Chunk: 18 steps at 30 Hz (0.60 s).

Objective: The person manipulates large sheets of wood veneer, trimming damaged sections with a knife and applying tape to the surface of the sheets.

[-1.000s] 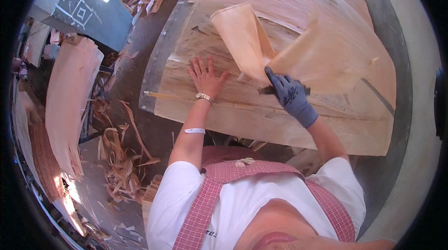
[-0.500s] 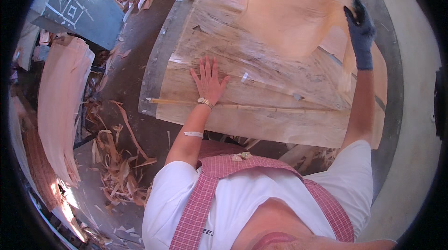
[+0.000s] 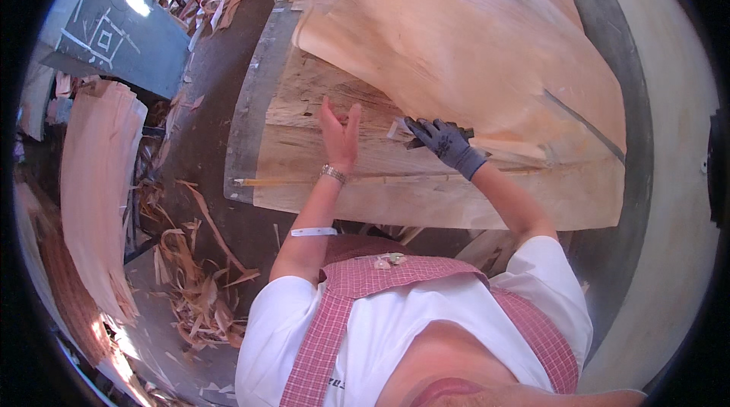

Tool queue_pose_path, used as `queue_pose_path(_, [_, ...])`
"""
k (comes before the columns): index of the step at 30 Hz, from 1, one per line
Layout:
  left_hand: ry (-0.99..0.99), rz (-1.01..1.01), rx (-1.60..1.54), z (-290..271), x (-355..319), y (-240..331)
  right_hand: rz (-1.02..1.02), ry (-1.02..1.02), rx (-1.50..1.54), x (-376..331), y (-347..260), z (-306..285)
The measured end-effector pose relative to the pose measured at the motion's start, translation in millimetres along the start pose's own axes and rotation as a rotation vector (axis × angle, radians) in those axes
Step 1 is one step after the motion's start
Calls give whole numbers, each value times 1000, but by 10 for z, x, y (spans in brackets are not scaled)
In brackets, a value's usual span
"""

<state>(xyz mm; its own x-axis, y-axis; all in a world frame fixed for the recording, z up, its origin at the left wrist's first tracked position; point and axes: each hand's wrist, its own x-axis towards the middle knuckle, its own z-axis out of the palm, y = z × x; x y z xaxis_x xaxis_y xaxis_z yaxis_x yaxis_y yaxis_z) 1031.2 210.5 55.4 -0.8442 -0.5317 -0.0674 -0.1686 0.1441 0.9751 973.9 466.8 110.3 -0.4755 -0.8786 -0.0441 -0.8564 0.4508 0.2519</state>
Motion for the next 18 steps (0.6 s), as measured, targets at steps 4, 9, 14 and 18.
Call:
queue_pose_path(4, [16, -231, -281, 278, 314, 39, 95, 19, 130, -106, -120, 243])
queue_pose_path(9, [167, -444, -460, 351, 510, 100, 348, 67, 114, -379, -100, 317])
queue_pose_path(14, [77, -406, -473, 281, 167, 320, 600, -53, 145, -972, 58, 407])
queue_pose_path(18, [104, -414, -660, 166, -129, 284, 585, -20, 200, -1212, 66, 370])
